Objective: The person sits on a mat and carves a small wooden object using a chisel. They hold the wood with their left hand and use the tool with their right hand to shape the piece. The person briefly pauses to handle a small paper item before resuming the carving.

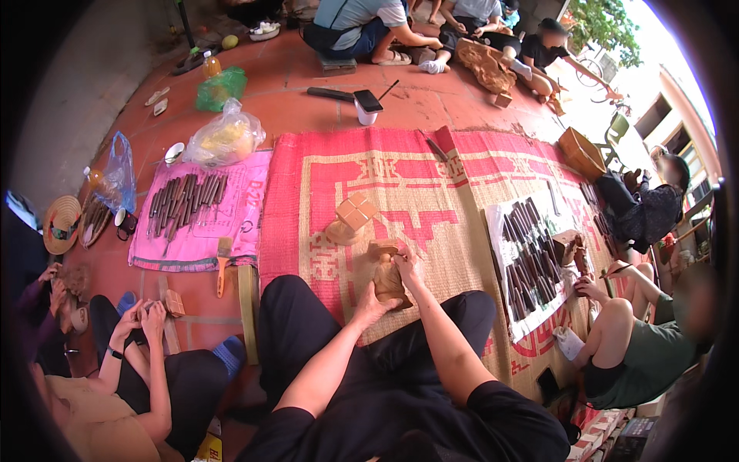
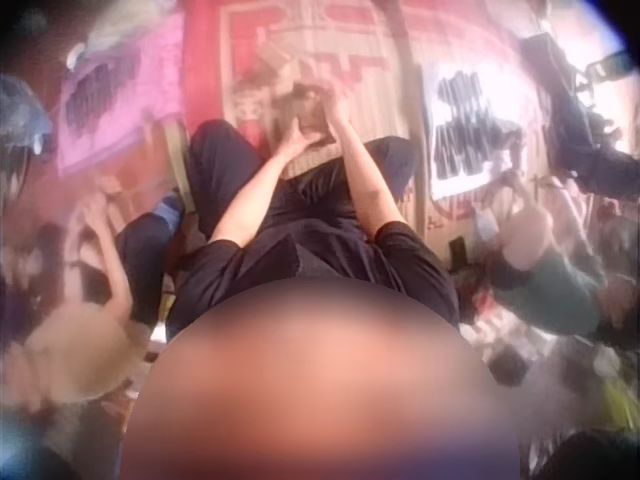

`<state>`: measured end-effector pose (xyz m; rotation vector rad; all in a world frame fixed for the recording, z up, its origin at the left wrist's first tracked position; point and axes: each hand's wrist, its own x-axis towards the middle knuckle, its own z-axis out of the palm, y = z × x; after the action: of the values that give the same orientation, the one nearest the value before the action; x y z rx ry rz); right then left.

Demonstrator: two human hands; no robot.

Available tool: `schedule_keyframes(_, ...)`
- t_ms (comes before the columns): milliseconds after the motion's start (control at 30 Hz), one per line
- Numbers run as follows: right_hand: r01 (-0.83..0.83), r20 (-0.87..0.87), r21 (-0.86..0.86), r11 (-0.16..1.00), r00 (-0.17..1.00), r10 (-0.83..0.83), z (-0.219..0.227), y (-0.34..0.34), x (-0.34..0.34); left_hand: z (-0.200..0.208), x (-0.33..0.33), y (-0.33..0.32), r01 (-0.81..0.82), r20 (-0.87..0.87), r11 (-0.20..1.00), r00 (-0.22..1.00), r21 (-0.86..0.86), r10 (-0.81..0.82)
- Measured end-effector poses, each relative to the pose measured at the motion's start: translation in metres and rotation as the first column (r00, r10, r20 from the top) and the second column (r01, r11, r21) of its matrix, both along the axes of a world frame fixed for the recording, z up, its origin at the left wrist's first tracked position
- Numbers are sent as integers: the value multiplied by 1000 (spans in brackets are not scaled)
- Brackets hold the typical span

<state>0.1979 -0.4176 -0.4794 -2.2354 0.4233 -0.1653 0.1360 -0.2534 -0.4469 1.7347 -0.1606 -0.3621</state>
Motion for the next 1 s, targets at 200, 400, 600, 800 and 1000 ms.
schedule_keyframes(200, -41, -5, 95, 995, 999, 42, 36, 20, -36, -6, 3, 14, -21, -21, 1000, 1000, 10, 21)
schedule_keyframes(400, -10, 30, 7, 1000, 999, 10, 12, 12, -20, 2, 1, 8, 0, -13, 1000, 1000, 29, 1)
schedule_keyframes(600, 65, -60, 108, 992, 996, -59, 13, 1, -6, -8, 4, 13, -5, -15, 996, 1000, 85, 6)
schedule_keyframes(800, 31, -64, 17, 999, 997, -30, 15, 17, -53, 3, 3, 14, -2, -36, 998, 999, 57, 4)
schedule_keyframes(1000, 80, -67, 173, 982, 995, -69, -32, -9, -15, 7, 2, 2, 39, -41, 996, 998, 79, -36)
